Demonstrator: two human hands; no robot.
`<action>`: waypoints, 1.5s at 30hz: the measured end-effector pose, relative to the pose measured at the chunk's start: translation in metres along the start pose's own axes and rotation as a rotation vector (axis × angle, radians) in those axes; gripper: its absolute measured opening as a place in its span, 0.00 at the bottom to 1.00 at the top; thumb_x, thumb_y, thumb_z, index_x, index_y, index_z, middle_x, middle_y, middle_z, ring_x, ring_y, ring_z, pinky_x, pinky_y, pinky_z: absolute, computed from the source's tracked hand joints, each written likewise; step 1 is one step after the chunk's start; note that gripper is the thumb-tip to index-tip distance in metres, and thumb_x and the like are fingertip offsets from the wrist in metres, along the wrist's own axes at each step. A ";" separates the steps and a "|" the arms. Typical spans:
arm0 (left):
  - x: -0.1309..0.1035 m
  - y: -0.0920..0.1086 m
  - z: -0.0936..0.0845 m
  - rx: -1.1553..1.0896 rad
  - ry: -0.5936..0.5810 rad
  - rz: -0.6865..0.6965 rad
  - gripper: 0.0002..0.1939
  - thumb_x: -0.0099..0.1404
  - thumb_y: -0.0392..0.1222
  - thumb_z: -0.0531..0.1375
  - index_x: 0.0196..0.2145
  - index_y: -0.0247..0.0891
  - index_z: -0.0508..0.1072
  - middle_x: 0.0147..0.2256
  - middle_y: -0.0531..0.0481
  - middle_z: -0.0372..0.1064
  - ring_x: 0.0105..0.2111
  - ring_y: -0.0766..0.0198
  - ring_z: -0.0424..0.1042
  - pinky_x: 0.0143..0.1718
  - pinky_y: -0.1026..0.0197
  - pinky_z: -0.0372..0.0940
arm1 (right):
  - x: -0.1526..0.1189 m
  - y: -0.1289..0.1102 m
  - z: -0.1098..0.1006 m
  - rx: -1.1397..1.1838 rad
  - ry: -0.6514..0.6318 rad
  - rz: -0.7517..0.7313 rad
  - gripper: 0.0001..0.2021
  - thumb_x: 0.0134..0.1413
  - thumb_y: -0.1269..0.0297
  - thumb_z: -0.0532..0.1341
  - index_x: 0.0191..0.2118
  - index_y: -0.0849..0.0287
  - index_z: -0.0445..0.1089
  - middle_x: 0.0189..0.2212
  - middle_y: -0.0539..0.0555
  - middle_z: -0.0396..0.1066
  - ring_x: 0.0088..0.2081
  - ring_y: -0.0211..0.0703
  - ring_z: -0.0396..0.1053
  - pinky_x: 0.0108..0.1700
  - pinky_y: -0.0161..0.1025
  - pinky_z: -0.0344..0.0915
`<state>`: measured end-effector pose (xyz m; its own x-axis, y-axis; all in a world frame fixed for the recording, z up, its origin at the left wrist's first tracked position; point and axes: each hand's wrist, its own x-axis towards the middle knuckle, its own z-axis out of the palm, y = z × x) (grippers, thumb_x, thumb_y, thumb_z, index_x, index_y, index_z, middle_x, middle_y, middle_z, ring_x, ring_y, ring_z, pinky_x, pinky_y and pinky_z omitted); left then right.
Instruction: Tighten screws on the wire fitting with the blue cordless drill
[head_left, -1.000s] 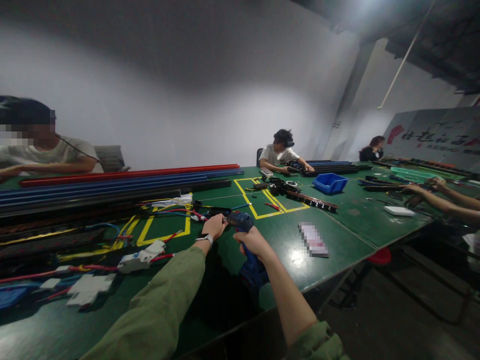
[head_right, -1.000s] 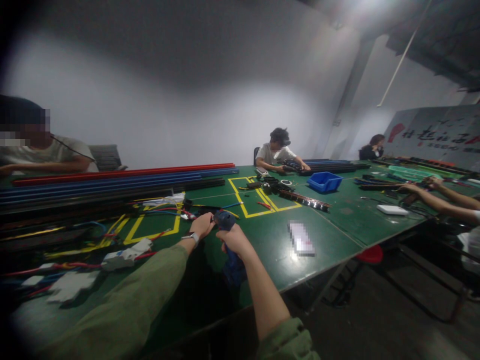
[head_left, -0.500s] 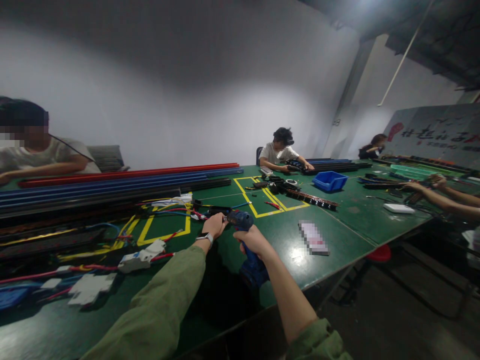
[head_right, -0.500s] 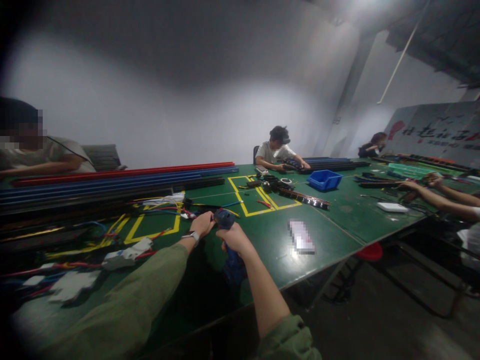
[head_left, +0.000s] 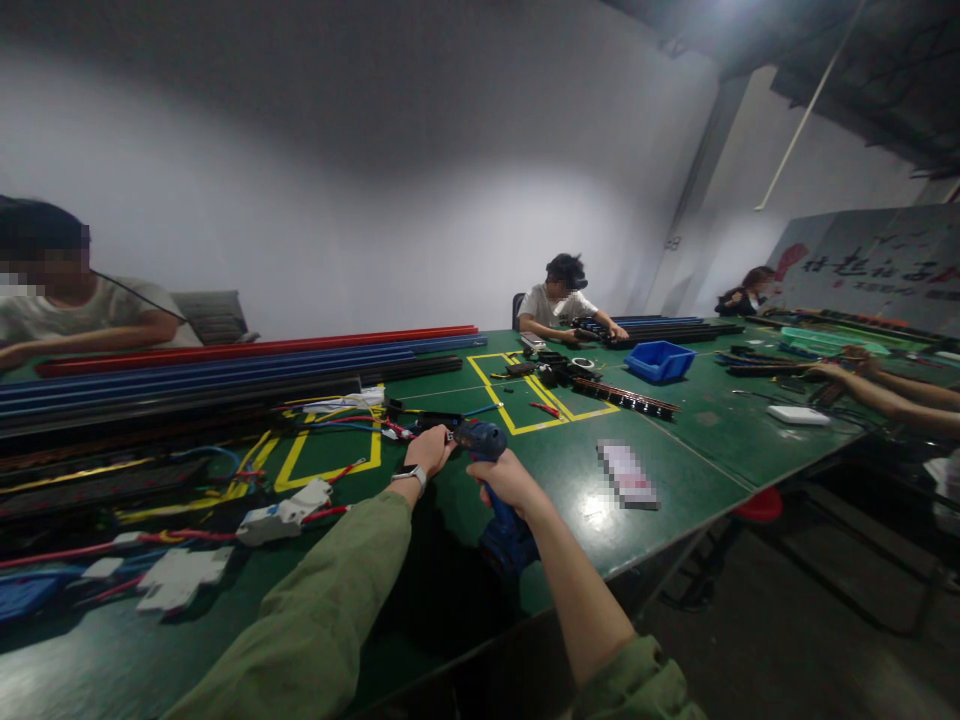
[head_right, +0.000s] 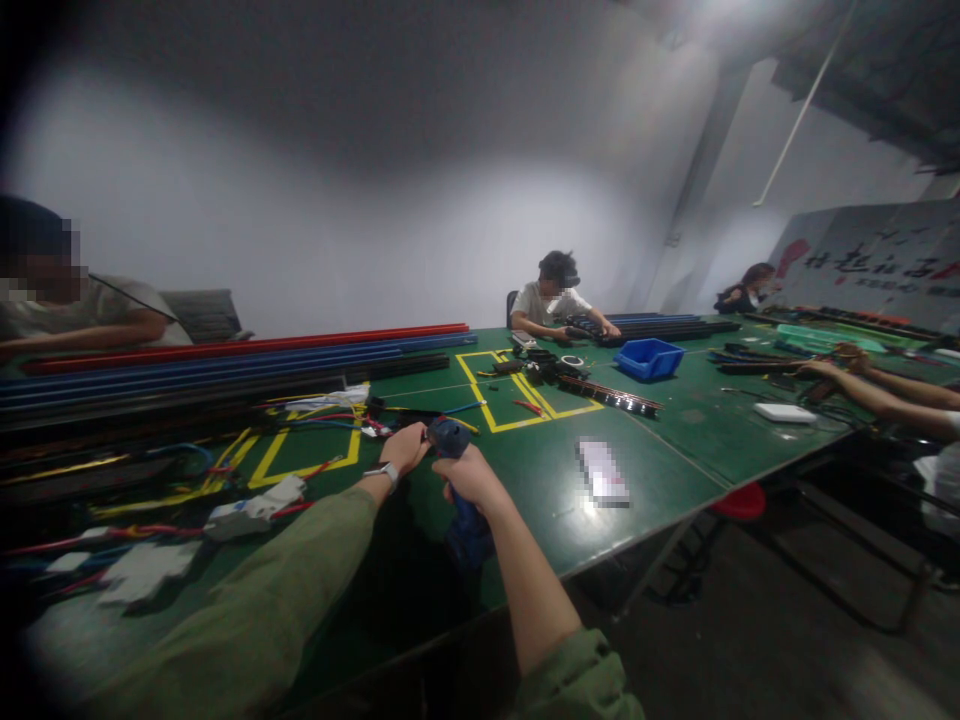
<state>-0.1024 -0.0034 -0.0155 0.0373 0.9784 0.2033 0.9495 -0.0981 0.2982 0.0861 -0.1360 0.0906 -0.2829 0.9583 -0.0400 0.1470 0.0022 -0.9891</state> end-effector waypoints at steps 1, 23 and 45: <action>0.000 0.000 -0.001 -0.001 -0.001 -0.006 0.14 0.68 0.52 0.54 0.43 0.40 0.69 0.43 0.44 0.72 0.45 0.58 0.71 0.43 0.61 0.61 | 0.000 0.000 0.000 0.001 0.002 0.000 0.04 0.46 0.71 0.59 0.25 0.59 0.61 0.14 0.44 0.59 0.12 0.33 0.59 0.14 0.30 0.53; -0.003 0.002 -0.004 -0.002 0.001 0.000 0.14 0.68 0.53 0.53 0.43 0.41 0.69 0.42 0.44 0.73 0.44 0.58 0.72 0.43 0.61 0.61 | 0.002 0.003 -0.002 0.008 -0.007 0.016 0.05 0.47 0.70 0.60 0.26 0.59 0.62 0.16 0.44 0.60 0.13 0.32 0.59 0.15 0.30 0.53; -0.003 0.003 -0.004 0.007 -0.001 -0.002 0.14 0.68 0.52 0.53 0.44 0.41 0.69 0.43 0.43 0.72 0.45 0.57 0.72 0.43 0.60 0.61 | 0.000 0.000 -0.001 -0.009 0.000 -0.008 0.05 0.46 0.71 0.59 0.25 0.59 0.60 0.15 0.44 0.58 0.13 0.33 0.59 0.15 0.30 0.53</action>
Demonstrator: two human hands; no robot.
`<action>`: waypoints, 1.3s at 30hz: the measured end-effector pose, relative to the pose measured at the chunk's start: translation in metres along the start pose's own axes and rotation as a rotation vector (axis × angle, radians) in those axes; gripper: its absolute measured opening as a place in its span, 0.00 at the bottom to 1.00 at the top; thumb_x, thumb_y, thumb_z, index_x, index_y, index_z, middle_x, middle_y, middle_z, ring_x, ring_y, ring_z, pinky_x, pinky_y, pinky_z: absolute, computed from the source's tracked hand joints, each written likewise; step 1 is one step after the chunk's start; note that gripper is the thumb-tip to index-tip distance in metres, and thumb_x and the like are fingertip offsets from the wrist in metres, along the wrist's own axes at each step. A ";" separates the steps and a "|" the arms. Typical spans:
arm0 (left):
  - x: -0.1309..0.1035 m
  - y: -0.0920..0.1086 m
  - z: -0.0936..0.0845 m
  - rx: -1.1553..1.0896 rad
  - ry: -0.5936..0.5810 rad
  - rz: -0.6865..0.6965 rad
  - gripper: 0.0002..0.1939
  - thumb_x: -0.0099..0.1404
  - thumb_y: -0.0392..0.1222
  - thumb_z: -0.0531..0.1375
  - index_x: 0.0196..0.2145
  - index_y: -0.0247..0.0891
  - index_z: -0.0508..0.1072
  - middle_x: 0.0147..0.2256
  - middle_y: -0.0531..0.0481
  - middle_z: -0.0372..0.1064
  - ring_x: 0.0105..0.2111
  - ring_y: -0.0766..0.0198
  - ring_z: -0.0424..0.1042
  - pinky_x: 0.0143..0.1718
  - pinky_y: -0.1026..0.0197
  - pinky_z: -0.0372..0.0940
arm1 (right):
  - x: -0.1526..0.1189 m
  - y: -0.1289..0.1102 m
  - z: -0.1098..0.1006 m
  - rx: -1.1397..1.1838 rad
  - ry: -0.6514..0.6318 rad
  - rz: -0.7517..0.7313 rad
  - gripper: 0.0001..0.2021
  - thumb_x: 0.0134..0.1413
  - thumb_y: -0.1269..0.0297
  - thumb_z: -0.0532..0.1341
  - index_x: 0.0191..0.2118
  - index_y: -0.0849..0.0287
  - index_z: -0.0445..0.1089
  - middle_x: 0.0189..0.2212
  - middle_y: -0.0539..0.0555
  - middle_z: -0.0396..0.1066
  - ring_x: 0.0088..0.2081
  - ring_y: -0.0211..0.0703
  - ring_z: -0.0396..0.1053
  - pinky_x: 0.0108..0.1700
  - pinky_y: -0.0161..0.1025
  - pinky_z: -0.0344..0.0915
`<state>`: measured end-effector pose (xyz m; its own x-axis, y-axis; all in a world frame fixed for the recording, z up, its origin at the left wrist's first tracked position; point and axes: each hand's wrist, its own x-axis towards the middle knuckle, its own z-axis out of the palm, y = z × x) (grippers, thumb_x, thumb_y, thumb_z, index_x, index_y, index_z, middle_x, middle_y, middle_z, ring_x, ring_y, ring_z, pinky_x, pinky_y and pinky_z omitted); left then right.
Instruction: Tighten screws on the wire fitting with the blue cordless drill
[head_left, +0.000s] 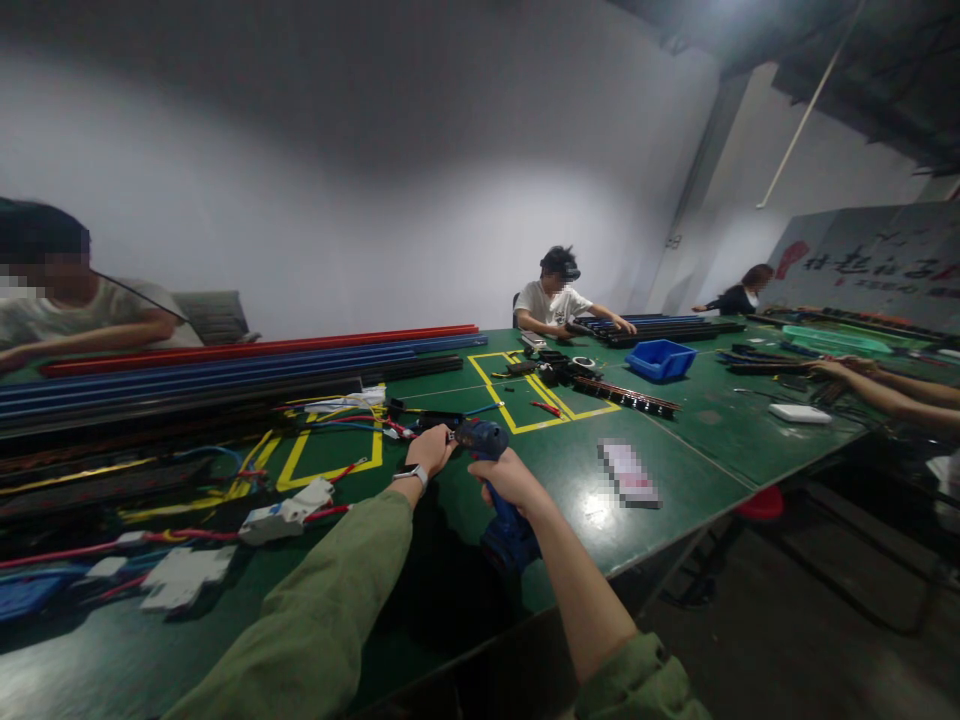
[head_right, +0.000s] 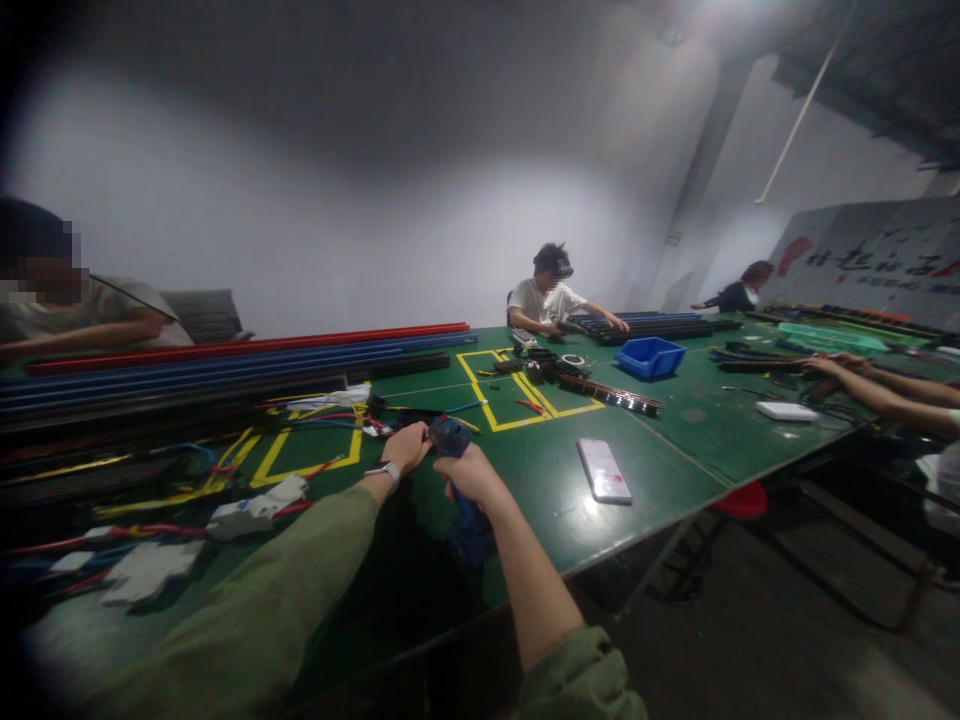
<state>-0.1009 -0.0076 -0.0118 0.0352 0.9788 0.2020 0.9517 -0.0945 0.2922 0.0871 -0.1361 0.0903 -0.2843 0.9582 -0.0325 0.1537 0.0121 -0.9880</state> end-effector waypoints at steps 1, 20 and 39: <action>0.000 0.000 0.000 0.000 -0.002 0.000 0.14 0.68 0.51 0.53 0.44 0.40 0.69 0.43 0.43 0.72 0.45 0.57 0.71 0.43 0.60 0.61 | 0.000 -0.001 0.000 0.003 0.004 0.000 0.05 0.46 0.71 0.59 0.25 0.59 0.61 0.15 0.44 0.59 0.13 0.32 0.59 0.15 0.29 0.53; 0.003 -0.004 0.005 -0.012 0.005 0.005 0.15 0.68 0.52 0.54 0.44 0.40 0.69 0.43 0.43 0.72 0.44 0.58 0.71 0.44 0.60 0.61 | 0.001 0.002 0.000 0.024 -0.006 -0.007 0.03 0.46 0.71 0.59 0.26 0.59 0.62 0.16 0.45 0.60 0.13 0.33 0.60 0.14 0.29 0.53; 0.000 0.000 0.000 0.001 -0.002 -0.009 0.16 0.68 0.54 0.53 0.43 0.40 0.70 0.43 0.44 0.73 0.44 0.58 0.72 0.42 0.60 0.61 | 0.005 0.007 -0.001 0.027 -0.009 -0.005 0.05 0.46 0.71 0.59 0.25 0.59 0.61 0.16 0.44 0.59 0.13 0.33 0.60 0.14 0.30 0.53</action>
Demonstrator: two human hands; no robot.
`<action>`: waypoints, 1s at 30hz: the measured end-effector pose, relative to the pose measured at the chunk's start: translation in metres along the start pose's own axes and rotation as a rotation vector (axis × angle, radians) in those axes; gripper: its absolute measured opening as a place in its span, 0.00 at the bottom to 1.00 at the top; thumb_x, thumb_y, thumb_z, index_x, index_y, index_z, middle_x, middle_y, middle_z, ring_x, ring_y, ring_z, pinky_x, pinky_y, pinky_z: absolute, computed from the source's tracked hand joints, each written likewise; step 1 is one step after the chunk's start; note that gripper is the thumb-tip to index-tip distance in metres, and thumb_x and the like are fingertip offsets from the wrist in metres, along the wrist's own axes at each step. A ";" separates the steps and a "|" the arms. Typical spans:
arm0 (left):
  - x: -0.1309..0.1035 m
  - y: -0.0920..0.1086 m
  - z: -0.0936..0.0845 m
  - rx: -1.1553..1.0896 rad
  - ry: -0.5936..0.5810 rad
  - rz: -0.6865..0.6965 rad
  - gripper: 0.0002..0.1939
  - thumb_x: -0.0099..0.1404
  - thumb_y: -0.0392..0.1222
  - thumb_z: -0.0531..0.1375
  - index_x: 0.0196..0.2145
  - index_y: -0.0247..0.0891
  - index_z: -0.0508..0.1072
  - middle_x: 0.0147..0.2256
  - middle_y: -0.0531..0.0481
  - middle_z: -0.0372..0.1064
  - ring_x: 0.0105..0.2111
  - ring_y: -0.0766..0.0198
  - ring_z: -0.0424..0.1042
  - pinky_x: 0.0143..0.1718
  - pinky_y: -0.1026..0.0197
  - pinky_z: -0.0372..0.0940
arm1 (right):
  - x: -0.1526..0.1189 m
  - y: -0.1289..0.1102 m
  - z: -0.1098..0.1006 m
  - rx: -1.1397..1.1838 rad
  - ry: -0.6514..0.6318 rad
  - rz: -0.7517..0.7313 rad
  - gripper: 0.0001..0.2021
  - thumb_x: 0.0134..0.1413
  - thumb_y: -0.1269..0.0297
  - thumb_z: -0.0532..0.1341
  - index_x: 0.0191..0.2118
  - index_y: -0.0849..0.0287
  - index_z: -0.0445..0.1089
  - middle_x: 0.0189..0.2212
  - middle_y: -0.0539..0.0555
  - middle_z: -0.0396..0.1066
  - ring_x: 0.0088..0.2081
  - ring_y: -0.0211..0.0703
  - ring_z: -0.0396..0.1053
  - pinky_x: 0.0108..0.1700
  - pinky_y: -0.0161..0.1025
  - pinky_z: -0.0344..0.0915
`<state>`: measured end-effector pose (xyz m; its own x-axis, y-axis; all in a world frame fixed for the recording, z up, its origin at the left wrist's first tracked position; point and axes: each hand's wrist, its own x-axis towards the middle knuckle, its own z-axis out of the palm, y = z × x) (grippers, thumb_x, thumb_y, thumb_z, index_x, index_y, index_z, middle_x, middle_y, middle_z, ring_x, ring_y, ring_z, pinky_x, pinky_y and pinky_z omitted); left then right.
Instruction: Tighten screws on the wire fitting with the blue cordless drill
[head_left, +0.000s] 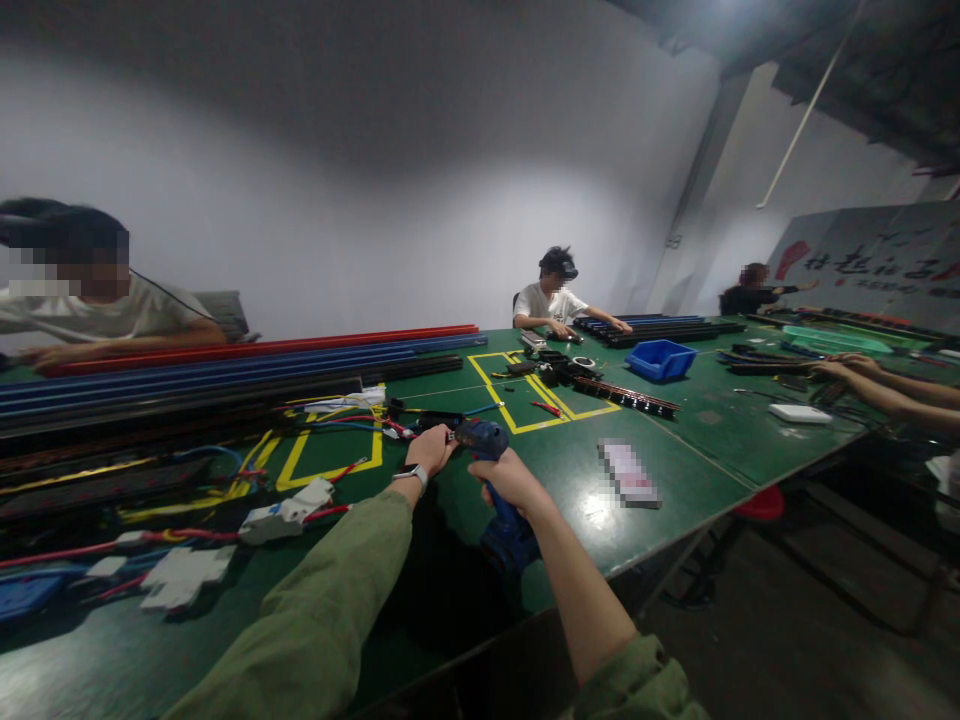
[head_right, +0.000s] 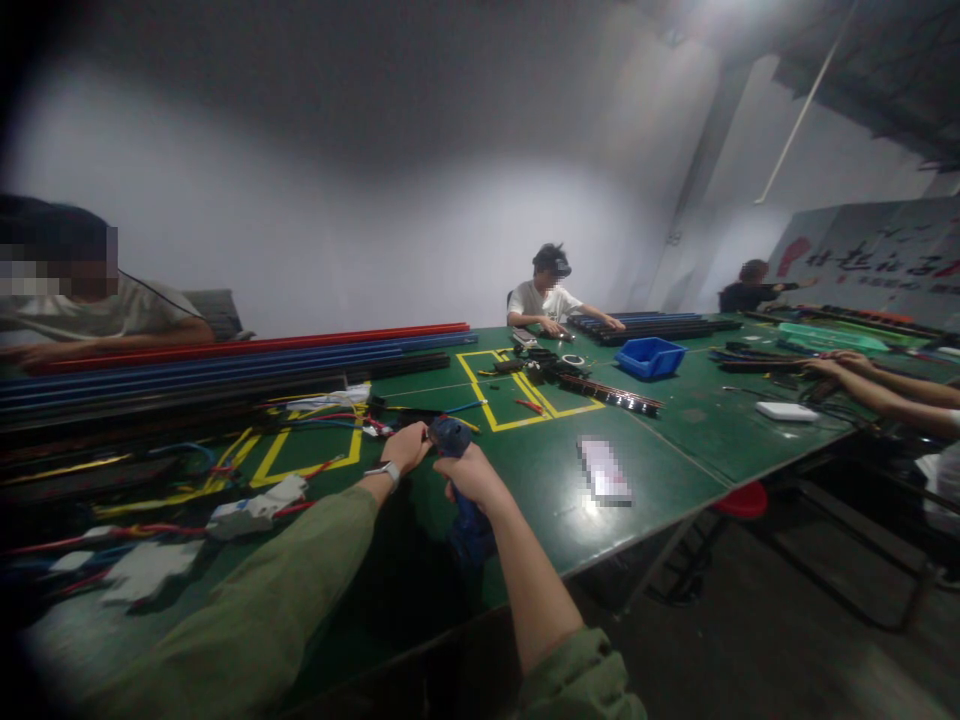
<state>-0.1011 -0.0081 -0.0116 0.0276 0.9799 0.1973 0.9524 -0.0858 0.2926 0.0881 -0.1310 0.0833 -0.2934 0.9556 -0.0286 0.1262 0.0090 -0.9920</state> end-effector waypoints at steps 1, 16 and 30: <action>0.000 0.000 0.000 -0.002 0.000 0.000 0.16 0.68 0.54 0.53 0.43 0.40 0.70 0.43 0.44 0.73 0.44 0.58 0.72 0.42 0.60 0.61 | 0.000 0.000 0.000 -0.002 0.001 -0.001 0.05 0.46 0.71 0.59 0.25 0.59 0.61 0.16 0.44 0.59 0.13 0.34 0.60 0.14 0.30 0.54; 0.002 -0.002 0.003 -0.001 0.010 0.012 0.16 0.68 0.54 0.53 0.44 0.41 0.70 0.42 0.44 0.73 0.43 0.57 0.72 0.42 0.60 0.61 | 0.000 -0.003 -0.001 -0.013 -0.024 0.007 0.04 0.46 0.71 0.59 0.27 0.59 0.62 0.17 0.45 0.60 0.13 0.34 0.61 0.14 0.31 0.55; 0.001 0.000 0.001 -0.009 0.012 0.005 0.15 0.68 0.53 0.53 0.43 0.41 0.69 0.43 0.44 0.73 0.44 0.57 0.72 0.43 0.60 0.61 | 0.001 -0.001 -0.003 -0.023 -0.030 0.008 0.05 0.45 0.70 0.60 0.26 0.59 0.61 0.15 0.43 0.58 0.13 0.35 0.62 0.14 0.30 0.55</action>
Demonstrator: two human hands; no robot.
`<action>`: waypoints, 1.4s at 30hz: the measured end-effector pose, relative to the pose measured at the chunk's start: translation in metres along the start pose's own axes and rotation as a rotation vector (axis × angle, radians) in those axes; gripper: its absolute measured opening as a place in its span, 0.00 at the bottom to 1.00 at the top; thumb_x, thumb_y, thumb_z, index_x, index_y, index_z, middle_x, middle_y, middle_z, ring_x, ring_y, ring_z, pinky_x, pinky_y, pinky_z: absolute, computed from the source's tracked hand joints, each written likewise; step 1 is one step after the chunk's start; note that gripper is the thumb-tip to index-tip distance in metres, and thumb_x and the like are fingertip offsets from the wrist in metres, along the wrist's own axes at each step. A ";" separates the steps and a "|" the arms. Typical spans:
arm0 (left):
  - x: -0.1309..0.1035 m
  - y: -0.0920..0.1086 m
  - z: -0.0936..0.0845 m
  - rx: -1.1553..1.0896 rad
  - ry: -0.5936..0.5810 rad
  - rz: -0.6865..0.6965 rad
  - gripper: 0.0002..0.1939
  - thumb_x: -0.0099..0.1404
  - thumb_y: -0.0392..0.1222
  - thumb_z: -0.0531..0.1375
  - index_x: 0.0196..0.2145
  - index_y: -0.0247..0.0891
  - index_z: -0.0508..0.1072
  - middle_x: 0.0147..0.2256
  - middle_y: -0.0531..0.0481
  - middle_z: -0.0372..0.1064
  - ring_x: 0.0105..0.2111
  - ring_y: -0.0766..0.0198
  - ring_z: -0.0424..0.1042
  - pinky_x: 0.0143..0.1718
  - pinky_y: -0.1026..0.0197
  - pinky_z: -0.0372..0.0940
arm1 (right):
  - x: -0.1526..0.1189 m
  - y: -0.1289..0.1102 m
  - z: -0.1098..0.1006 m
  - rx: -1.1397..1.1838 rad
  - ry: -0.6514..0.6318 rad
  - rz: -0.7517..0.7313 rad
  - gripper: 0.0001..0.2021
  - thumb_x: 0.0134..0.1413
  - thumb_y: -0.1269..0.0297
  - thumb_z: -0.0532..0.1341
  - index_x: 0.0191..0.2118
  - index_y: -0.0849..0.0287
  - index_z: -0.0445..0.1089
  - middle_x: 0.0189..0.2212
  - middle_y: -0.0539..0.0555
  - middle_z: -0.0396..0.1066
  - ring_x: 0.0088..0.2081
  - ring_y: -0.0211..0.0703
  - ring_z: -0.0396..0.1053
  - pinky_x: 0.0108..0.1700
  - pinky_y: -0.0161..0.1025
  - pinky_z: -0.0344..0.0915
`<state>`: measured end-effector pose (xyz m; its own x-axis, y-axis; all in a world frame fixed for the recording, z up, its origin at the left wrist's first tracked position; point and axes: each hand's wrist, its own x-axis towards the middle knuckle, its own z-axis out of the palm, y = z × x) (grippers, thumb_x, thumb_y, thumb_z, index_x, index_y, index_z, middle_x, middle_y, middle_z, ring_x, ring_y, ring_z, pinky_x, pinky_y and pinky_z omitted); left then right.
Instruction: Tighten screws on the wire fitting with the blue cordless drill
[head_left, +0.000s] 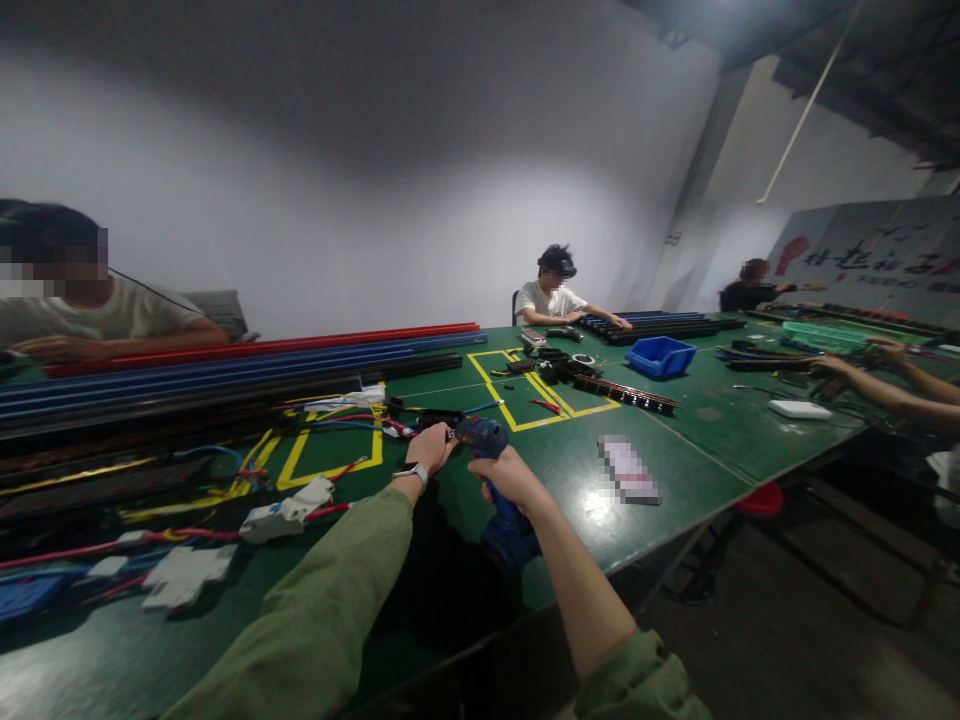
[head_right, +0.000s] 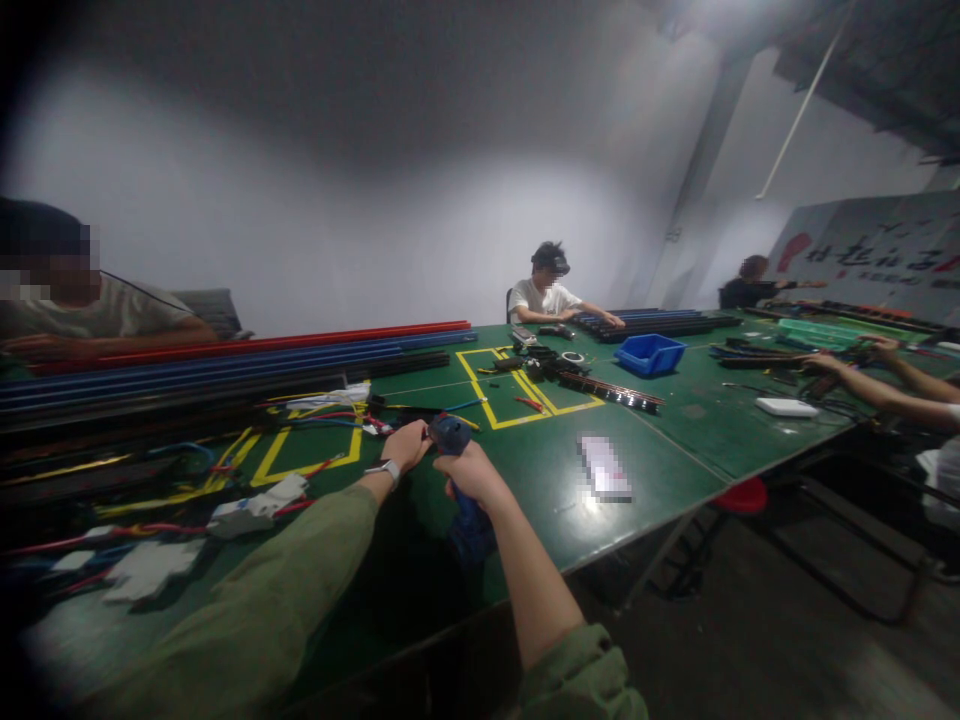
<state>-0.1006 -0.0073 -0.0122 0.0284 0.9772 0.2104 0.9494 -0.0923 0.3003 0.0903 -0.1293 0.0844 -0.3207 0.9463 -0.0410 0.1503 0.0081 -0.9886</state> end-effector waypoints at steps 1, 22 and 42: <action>0.000 0.000 -0.001 -0.001 -0.001 -0.001 0.15 0.68 0.53 0.53 0.43 0.41 0.69 0.43 0.44 0.72 0.44 0.57 0.72 0.43 0.60 0.61 | 0.000 0.000 0.000 0.001 0.002 0.004 0.05 0.45 0.70 0.60 0.26 0.59 0.61 0.15 0.43 0.58 0.13 0.35 0.62 0.14 0.30 0.55; -0.001 0.000 -0.001 0.013 -0.005 0.005 0.15 0.68 0.53 0.53 0.43 0.41 0.69 0.42 0.44 0.73 0.44 0.58 0.72 0.43 0.60 0.61 | -0.001 -0.001 0.001 0.001 -0.001 0.017 0.05 0.47 0.71 0.59 0.26 0.59 0.61 0.15 0.44 0.59 0.13 0.34 0.60 0.14 0.30 0.54; 0.000 -0.001 -0.001 -0.004 0.001 0.008 0.15 0.68 0.53 0.53 0.43 0.41 0.70 0.43 0.44 0.73 0.44 0.58 0.72 0.42 0.60 0.61 | -0.006 -0.003 0.003 0.019 0.032 -0.014 0.04 0.47 0.70 0.59 0.26 0.59 0.62 0.15 0.44 0.59 0.12 0.33 0.60 0.14 0.30 0.53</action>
<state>-0.1014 -0.0072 -0.0119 0.0353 0.9763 0.2135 0.9478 -0.1004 0.3026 0.0884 -0.1359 0.0875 -0.2921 0.9561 -0.0230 0.1278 0.0152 -0.9917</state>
